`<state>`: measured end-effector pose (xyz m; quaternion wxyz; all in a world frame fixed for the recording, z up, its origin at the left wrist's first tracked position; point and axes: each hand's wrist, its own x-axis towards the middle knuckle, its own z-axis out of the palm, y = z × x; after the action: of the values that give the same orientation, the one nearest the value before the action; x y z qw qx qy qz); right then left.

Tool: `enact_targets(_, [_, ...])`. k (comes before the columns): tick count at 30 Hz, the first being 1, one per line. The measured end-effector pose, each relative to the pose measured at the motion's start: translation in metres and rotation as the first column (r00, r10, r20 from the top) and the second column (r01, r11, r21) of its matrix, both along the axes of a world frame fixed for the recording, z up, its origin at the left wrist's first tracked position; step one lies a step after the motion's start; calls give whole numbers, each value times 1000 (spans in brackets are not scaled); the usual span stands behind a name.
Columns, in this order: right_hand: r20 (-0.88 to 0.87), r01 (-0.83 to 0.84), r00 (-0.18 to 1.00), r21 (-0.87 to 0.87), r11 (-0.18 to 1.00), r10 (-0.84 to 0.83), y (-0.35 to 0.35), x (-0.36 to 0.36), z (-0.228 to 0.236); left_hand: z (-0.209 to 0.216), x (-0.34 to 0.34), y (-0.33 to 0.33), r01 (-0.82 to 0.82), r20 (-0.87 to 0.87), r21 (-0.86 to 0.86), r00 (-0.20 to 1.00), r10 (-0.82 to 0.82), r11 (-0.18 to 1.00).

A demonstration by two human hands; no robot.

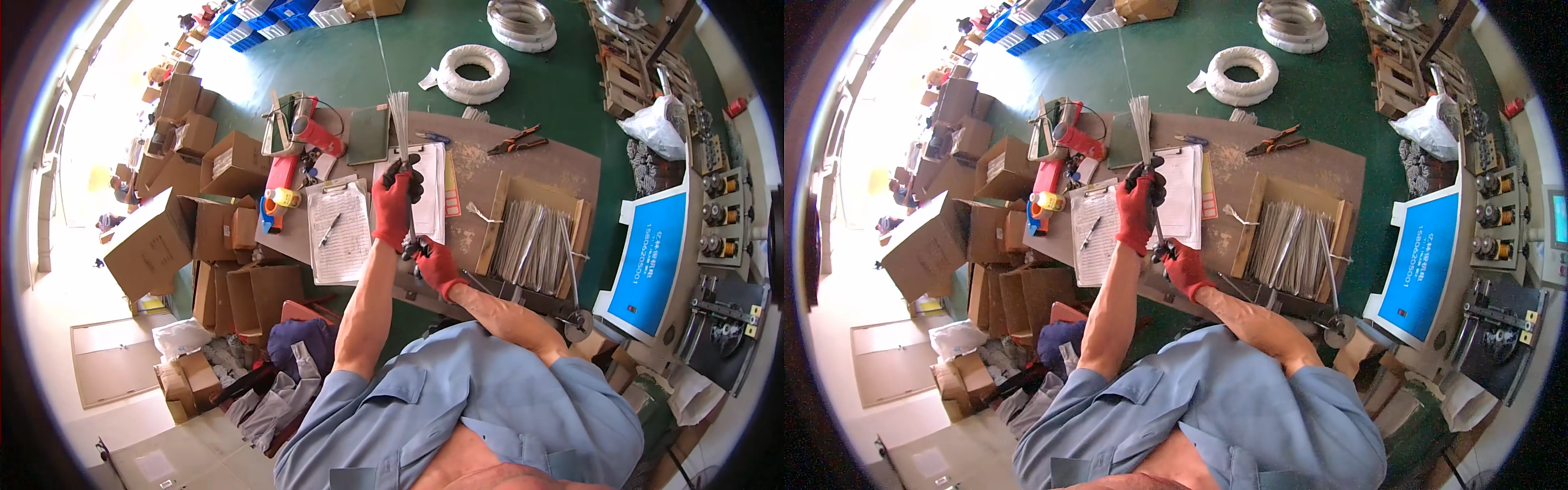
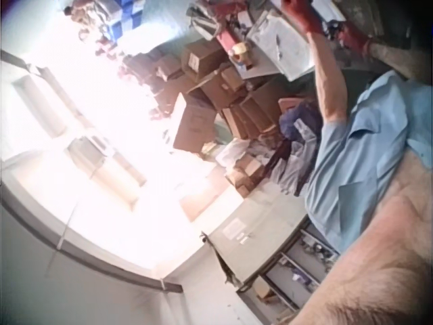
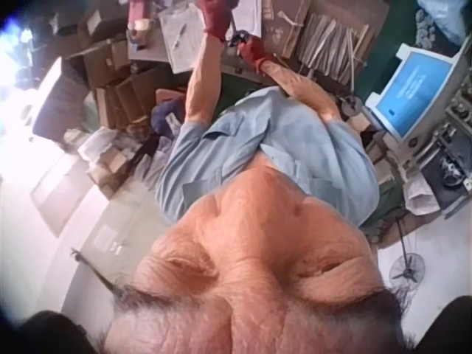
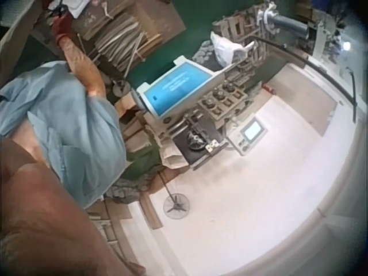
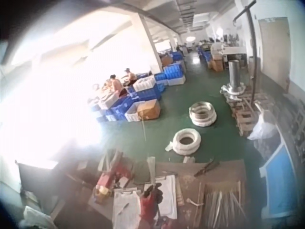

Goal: The person gathers a bundle of thin metal rods and secures them with a white tie using both hands. They then place the bundle into a cardboard box and write on a yellow document with a pen.

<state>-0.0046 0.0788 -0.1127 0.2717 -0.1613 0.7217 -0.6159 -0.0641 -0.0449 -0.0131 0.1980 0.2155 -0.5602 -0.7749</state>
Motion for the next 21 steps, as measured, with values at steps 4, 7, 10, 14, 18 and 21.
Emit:
enact_targets(4, [3, 12, 1000, -15, 1000, -12, -2, 1, -3, 5, -1, 8, -28, 11, -22, 1000, 28, 999])
enact_targets(7, [145, -28, 989, 0, 1000, 28, -2, 0, -3, 2, -2, 9, -60, 60, -109, 996, 66, 992])
enact_targets(10, [-70, -216, 973, 86, 973, 222, 4, -9, 1, -8, -3, 5, -64, 151, -217, 984, 98, 974])
enact_targets(14, [-349, -313, 876, 113, 943, 333, 43, -77, 9, 5, 16, -2, 65, 309, -282, 951, 27, 957])
enact_targets(18, [-623, 46, 748, 394, 918, 230, 87, -223, -25, -3, 50, -13, 127, 440, -320, 898, 29, 939])
enact_targets(21, [-567, 180, 669, 751, 635, 481, 116, -331, -58, -14, 80, -7, 133, 521, -258, 853, 22, 957])
